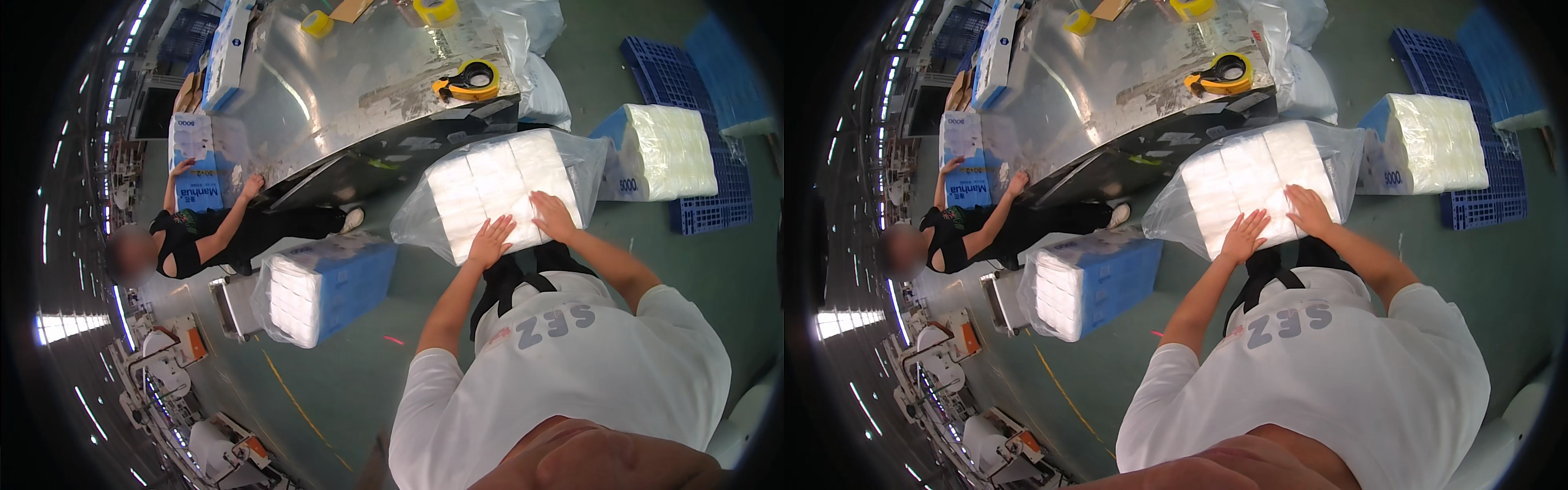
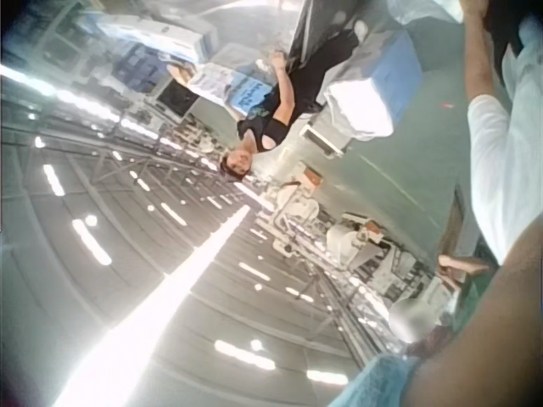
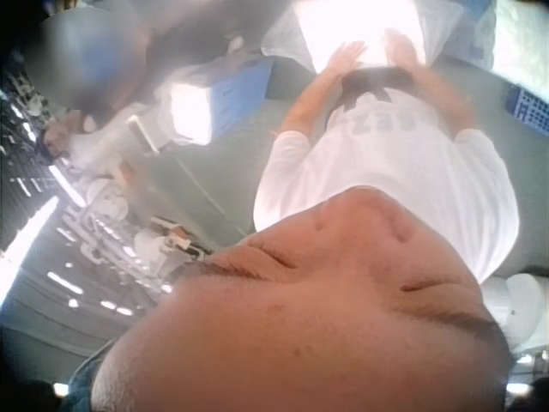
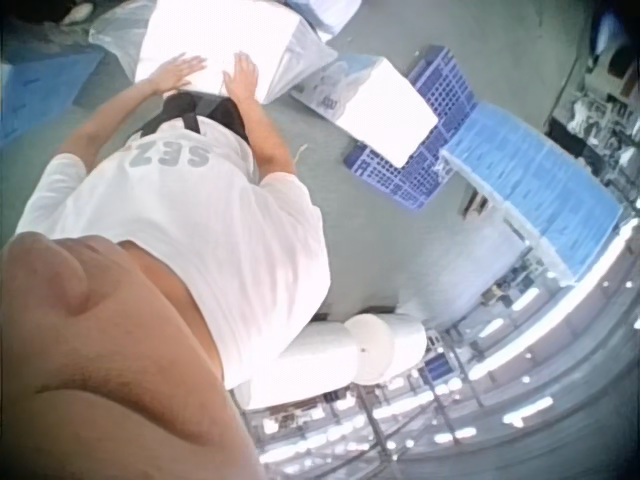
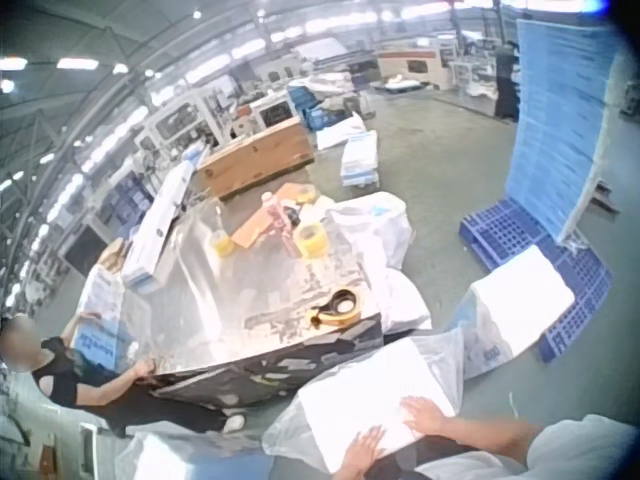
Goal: The person takes a plastic bag containing white paper blocks, places it into a larger plastic sleeve, and seals the opening using a hand-held tape dispenser.
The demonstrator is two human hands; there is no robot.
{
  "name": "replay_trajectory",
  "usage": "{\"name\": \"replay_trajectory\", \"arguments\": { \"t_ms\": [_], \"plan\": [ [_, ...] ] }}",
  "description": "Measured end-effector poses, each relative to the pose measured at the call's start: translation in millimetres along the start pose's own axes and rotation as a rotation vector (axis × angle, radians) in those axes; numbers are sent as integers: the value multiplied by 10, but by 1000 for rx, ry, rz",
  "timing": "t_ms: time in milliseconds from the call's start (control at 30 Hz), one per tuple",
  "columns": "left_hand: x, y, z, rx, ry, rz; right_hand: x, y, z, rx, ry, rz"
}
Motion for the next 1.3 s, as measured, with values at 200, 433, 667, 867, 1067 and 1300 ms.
{"name": "replay_trajectory", "arguments": {
  "t_ms": [200, 433, 667, 867, 1067, 1300],
  "plan": [
    [46, -70, -121, 81, -18, 9, 334, -723, 358, 127, -1025, 746],
    [-293, -234, -146, 165, -5, -267, -43, -962, 411, -174, -1755, 787],
    [-485, -182, -54, 234, 24, -274, -205, -275, 616, -225, -1694, 850],
    [-490, -182, -140, 289, 20, -233, -54, -230, 821, -228, -1248, 775],
    [-485, -67, 213, 316, -7, -127, -19, -254, 813, -157, -1241, 776],
    [-64, -211, -140, 372, -328, 95, 4, -237, 815, -125, -1226, 730]
  ]
}}
Point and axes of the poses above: each hand's wrist, its own y-axis away from the middle knuckle, its own z-axis out of the palm, x = y × z, the point moved 6 cm from there along -y, towards the middle knuckle, and after that the axes turned 3 degrees about -x, right-handed, at the moved point
